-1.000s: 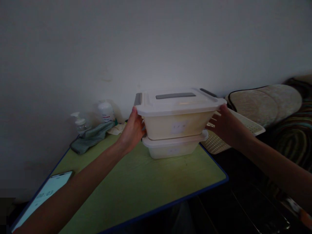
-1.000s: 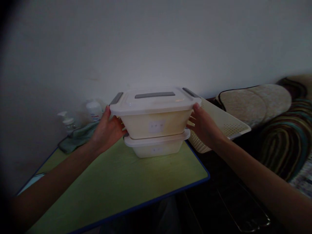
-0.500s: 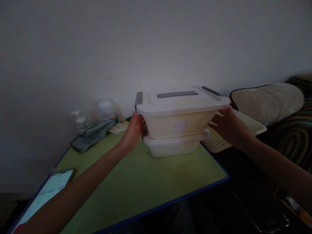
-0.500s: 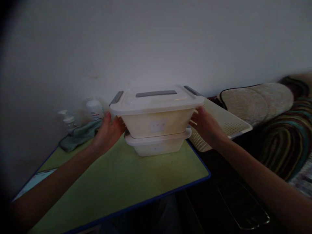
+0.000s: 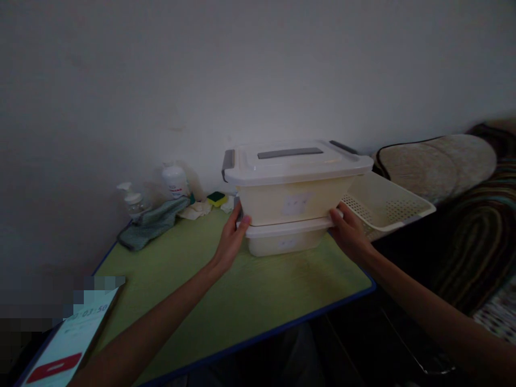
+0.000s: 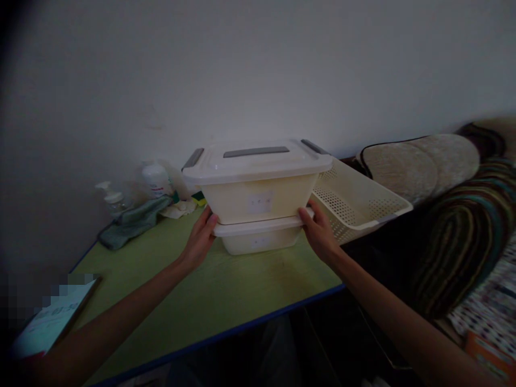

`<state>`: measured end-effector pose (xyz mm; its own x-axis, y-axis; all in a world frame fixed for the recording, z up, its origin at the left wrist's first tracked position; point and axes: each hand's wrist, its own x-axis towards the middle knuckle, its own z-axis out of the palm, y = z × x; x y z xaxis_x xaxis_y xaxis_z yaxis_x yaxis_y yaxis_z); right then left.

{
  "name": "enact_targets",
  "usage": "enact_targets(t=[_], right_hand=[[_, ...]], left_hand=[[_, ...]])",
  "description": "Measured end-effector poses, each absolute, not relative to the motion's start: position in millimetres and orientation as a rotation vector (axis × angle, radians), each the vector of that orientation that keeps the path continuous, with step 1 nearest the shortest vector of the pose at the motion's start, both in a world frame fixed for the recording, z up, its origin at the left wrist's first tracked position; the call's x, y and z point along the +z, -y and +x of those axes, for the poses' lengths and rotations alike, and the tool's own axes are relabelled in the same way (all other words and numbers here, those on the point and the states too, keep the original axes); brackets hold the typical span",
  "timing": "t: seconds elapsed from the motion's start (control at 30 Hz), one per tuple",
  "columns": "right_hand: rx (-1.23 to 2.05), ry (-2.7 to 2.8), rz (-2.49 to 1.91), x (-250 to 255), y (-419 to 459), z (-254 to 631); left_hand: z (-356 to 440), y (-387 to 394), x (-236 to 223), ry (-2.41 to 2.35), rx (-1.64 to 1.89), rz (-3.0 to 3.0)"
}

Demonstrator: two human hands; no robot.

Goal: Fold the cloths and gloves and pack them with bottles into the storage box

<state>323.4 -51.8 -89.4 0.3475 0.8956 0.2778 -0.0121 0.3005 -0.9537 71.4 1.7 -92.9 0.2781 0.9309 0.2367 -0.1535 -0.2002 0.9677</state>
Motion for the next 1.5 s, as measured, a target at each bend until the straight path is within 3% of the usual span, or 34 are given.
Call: enact_targets(t=[0.27, 0.6, 0.97, 1.2, 1.5], right_hand=[[0.783, 0.991, -1.106, -69.6, 63.1, 322.3], [0.729, 1.043, -1.026, 11.3, 68.7, 321.7], [0.688, 1.144, -0.969, 82.5, 6.1, 342.5], [0.756, 1.206, -0.887, 90.1, -40.7, 351.9], [0.716, 1.168, -0.947, 59.2, -95.8, 359.5]], left_hand=[[73.0, 10.4, -75.4, -0.762, 1.245, 1.406], [76.7, 10.4, 7.7, -0.677, 1.317, 1.412], [95.6, -39.1, 76.2, -0.598, 1.350, 1.500], [102.4, -73.0, 84.4, -0.612, 1.333, 1.492], [107.4, -127.6, 51.3, -0.631, 1.378, 1.474]])
